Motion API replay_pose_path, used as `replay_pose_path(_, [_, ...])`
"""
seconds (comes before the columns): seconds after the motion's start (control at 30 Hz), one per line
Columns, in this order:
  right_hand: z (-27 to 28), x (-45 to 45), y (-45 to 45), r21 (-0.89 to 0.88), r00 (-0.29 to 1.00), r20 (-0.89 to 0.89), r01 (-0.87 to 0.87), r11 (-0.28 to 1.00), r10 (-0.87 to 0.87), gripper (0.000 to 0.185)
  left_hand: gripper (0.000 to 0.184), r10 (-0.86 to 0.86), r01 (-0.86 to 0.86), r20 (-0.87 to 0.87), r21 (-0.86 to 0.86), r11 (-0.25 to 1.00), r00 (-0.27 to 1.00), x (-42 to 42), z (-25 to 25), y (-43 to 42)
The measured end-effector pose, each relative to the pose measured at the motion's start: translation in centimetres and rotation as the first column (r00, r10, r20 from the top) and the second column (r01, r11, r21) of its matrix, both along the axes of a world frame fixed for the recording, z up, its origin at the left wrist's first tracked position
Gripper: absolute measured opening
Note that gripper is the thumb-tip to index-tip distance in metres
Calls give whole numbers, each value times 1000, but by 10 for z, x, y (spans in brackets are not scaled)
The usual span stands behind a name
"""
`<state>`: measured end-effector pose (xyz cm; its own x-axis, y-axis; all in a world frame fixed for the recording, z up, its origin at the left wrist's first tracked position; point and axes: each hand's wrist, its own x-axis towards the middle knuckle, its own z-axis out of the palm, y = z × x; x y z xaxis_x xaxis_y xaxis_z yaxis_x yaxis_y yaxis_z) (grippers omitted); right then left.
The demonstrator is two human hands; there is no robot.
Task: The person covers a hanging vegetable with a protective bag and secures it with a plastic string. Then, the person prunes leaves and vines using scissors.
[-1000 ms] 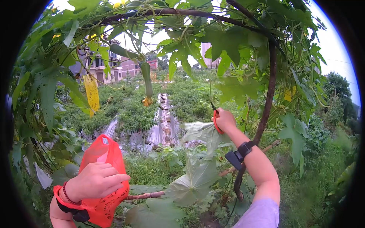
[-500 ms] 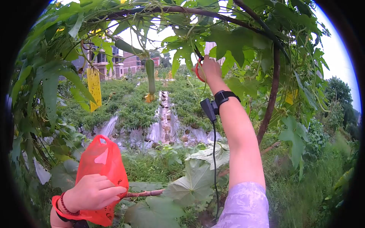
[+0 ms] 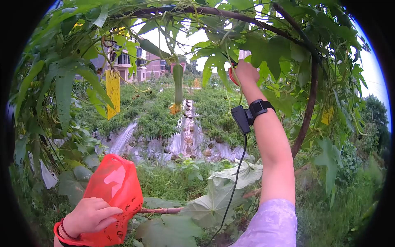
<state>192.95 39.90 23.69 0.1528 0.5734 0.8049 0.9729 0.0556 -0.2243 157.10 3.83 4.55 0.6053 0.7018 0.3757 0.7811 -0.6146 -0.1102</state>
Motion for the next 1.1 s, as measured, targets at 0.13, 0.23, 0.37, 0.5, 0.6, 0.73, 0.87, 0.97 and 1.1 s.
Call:
replay_pose_path(0.13, [9,0,-2,-3,999,45,31,1000,-31,31,22,-2,2,4,-13,1000,1000,1,-2,4])
replay_pose_path(0.23, [24,-8,3,19,999,31,8,1000,-9,29,22,6,-6,3,-19,1000,1000,3,-2,7])
replay_pose_path(0.37, [20,-1,25,77,994,97,-53,996,45,28,22,18,-17,37,-22,1000,999,1,-4,5])
replay_pose_path(0.5, [-20,28,46,6,958,285,-42,999,38,23,21,83,-78,67,-68,995,994,-2,-4,-1])
replay_pose_path(0.6, [-71,37,46,-227,873,485,68,972,52,23,21,110,-102,77,-104,989,991,-4,-5,-6])
replay_pose_path(0.73, [-158,55,50,-483,797,577,153,862,182,26,20,89,-77,83,-130,989,993,-4,-8,-4])
replay_pose_path(0.87, [-207,65,24,-702,833,489,199,684,259,44,20,77,-66,78,-130,989,994,-3,-10,3])
replay_pose_path(0.97, [-227,75,10,-706,912,333,73,704,239,50,20,71,-58,86,-144,988,994,-2,-10,6])
replay_pose_path(1.1, [-239,94,-10,-617,938,165,-143,774,304,45,21,69,-55,83,-168,984,994,2,-10,11])
